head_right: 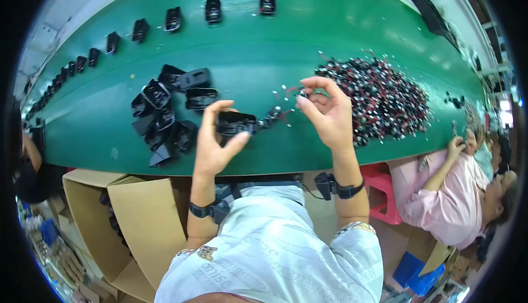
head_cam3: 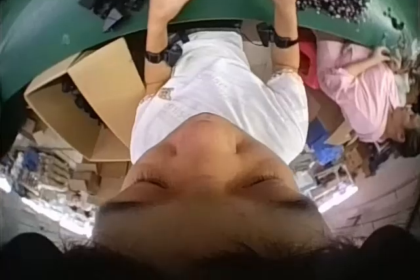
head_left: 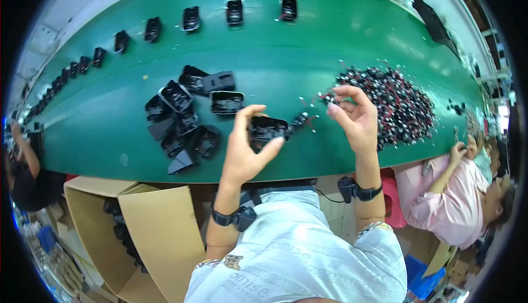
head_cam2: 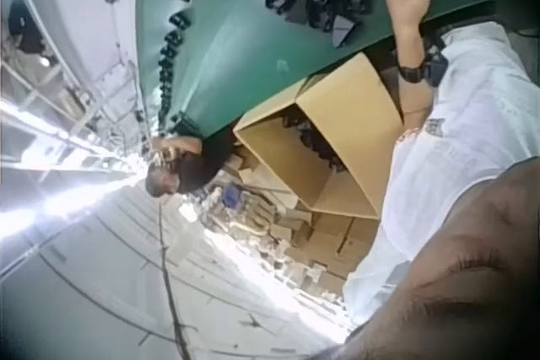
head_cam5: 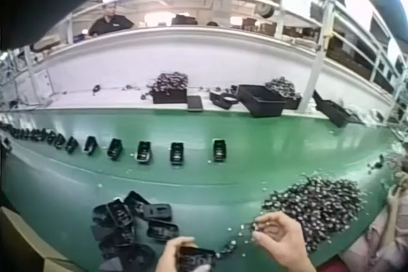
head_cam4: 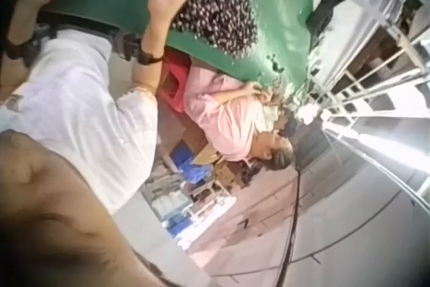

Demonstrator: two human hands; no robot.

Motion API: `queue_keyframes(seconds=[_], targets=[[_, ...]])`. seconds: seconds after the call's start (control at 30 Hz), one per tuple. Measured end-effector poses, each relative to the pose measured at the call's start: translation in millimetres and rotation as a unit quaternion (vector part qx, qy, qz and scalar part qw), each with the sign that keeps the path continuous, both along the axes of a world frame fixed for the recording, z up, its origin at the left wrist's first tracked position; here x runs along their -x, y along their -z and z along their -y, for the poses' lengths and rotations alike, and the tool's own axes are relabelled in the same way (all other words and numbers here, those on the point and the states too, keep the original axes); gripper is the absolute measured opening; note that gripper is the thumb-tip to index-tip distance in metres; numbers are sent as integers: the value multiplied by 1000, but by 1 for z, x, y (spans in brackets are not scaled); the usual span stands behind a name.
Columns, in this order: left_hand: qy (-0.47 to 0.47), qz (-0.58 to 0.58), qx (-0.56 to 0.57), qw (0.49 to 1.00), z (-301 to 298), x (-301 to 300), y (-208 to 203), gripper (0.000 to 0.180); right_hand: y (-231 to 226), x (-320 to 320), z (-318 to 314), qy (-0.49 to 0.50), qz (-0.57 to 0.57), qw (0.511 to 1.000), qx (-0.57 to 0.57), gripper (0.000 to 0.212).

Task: The person picks up a black plastic housing and a small circuit board with wires, inserts the board into the housing, and presses it into place. After checking the assembly, they place the completed unit onto the green workbench and repeat the process.

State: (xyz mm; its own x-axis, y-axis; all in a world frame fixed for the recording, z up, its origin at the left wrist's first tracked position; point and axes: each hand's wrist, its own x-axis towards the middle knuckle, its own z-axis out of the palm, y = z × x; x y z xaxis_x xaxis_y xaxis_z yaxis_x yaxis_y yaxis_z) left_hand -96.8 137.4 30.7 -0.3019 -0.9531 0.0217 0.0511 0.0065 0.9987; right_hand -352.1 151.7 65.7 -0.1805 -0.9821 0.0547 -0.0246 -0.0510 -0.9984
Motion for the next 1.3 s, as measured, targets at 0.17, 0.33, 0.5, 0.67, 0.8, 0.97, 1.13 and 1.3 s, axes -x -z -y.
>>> queue_keyframes(seconds=[0.17, 0.33, 0.5, 0.67, 0.8, 0.97, 1.13, 1.3], targets=[[131, -201, -109, 965, 9, 7, 11, 45, 14, 4, -14, -50, 251, 965, -56, 25], [151, -152, -121, 969, 2, 16, -6, 41, 19, -28, -29, -80, 306, 947, -57, 18], [109, -97, -12, 989, 1, 23, -5, 24, 4, -52, -34, -28, 174, 984, -7, 29], [102, -81, -37, 991, -3, 23, -9, 25, 3, -56, -36, -53, 89, 994, 20, 29], [61, -107, 2, 992, -5, 28, -6, 21, 2, -57, -36, -58, -10, 996, 70, 29], [99, -158, -104, 977, -2, 26, -4, 16, -6, -59, -34, -52, -79, 989, 111, 31], [47, -104, -25, 993, -4, 27, -9, 14, -13, -63, -36, 12, -236, 964, 120, 32], [8, -49, 55, 997, -8, 30, -5, 13, -12, -66, -37, 29, -263, 955, 136, 30]])
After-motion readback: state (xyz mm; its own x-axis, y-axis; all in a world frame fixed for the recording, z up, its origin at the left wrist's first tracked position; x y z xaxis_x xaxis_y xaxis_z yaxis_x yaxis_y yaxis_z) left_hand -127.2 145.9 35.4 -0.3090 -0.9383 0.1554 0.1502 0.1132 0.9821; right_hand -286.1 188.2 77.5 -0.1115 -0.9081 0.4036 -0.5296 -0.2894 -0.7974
